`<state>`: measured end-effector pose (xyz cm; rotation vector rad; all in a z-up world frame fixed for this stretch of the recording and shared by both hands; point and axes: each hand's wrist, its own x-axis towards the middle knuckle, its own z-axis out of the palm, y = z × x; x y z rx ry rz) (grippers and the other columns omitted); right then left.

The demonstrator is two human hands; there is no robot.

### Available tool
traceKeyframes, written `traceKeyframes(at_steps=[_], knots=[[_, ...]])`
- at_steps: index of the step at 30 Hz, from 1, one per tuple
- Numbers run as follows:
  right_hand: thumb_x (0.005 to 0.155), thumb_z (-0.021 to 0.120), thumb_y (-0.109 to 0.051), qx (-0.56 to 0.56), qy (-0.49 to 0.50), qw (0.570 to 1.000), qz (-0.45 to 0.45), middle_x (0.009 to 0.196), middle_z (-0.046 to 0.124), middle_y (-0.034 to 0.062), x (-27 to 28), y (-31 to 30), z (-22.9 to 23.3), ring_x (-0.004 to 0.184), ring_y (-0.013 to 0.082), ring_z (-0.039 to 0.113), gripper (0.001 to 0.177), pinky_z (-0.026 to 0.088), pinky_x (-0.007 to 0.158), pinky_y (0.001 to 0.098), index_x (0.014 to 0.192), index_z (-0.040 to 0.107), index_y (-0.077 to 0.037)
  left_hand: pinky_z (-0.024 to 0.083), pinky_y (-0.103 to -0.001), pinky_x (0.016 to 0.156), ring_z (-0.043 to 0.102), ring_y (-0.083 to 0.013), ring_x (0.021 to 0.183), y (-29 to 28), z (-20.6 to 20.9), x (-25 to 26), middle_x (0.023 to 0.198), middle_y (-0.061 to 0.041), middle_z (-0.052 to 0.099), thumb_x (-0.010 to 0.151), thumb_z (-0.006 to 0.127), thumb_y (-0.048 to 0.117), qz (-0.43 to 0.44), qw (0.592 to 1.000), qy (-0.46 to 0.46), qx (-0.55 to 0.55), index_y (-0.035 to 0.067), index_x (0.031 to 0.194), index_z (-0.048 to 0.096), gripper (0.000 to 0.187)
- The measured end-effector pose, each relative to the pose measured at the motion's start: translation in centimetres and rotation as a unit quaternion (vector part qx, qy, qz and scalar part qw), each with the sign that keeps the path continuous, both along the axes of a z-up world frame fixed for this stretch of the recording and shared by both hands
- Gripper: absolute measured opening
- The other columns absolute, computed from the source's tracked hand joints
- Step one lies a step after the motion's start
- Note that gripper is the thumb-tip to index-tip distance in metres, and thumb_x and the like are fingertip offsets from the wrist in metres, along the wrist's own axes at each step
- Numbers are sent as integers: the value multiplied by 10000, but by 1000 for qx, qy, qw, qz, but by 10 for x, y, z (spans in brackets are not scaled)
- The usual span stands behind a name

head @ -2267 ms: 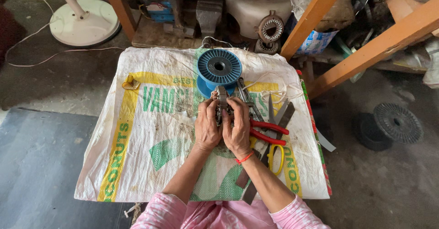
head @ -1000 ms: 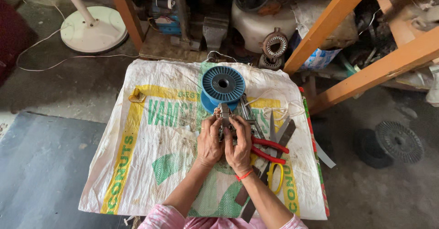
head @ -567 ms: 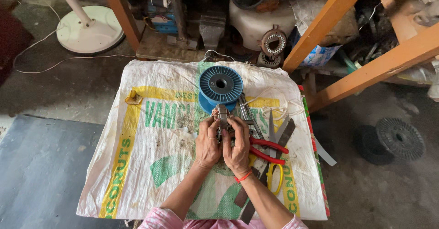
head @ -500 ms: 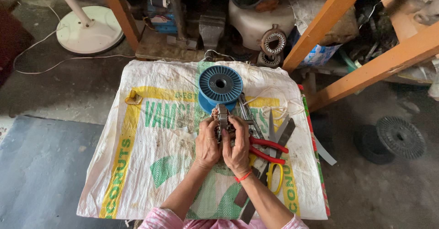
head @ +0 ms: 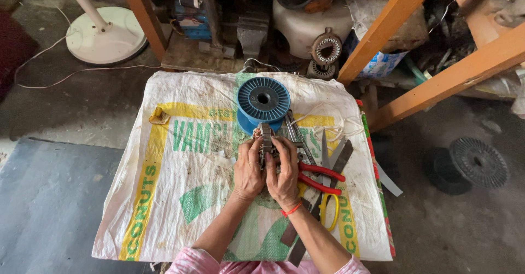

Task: The person sits on the floor and works on a small electrical motor component, specifically the stator. They repeatedly insert small white rectangular pieces into the slots of the stator using their fingers. The workspace is a white sack on the floor, and tools like pliers and a file are visible nearby.

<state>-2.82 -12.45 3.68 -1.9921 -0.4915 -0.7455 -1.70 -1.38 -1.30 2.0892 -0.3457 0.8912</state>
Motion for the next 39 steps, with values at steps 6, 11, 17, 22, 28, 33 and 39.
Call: traceKeyframes(at_steps=[6,11,17,22,28,33,39], knots=[[1039,551,-111,11,17,1000,5,1348,554,221,0,0,0,1217,369,605,344,532,981,416,1354,560,27,556,-460,835,587,-415,1118,0,1,1,1256,-231,569,943,650,155,-3,1000,23,-7,29,1431,444,545],[1044,555,-110,5,4,1000,2,1357,553,220,1,0,-2,1226,371,607,338,533,993,415,1353,559,28,556,-462,847,586,-414,1120,0,0,0,1261,-229,567,946,647,151,0,1000,19,-6,29,1435,444,543],[1039,563,-116,6,11,1000,2,1362,547,219,1,-2,-6,1224,363,611,348,543,986,406,1354,566,32,564,-442,834,588,-399,1125,-2,-4,2,1259,-222,568,948,640,140,7,1000,25,-3,29,1420,456,519],[1031,577,-111,5,4,1000,-5,1359,553,216,1,-2,-8,1223,363,611,347,537,996,409,1346,579,34,554,-451,854,583,-400,1113,-2,-3,2,1238,-218,575,942,642,137,5,1000,21,-6,21,1410,466,513],[1019,581,-102,3,12,1000,-7,1355,555,219,2,-2,-9,1217,364,613,344,536,996,403,1335,583,33,537,-462,892,576,-407,1110,-2,-1,2,1226,-230,572,951,642,133,2,1000,18,-10,11,1415,470,509],[1023,587,-95,2,-7,1000,-2,1355,560,220,2,-2,-10,1229,378,610,339,523,1024,418,1333,585,41,529,-471,919,570,-421,1135,-1,-2,2,1235,-235,568,952,629,141,-3,1000,15,-13,10,1424,459,518],[1024,566,-84,-15,-13,1000,3,1388,526,236,-1,-1,-9,1267,399,571,385,483,1071,454,1386,541,45,528,-474,931,557,-429,1184,-1,-14,3,1286,-229,558,977,583,180,-4,999,40,-10,24,1433,431,505]])
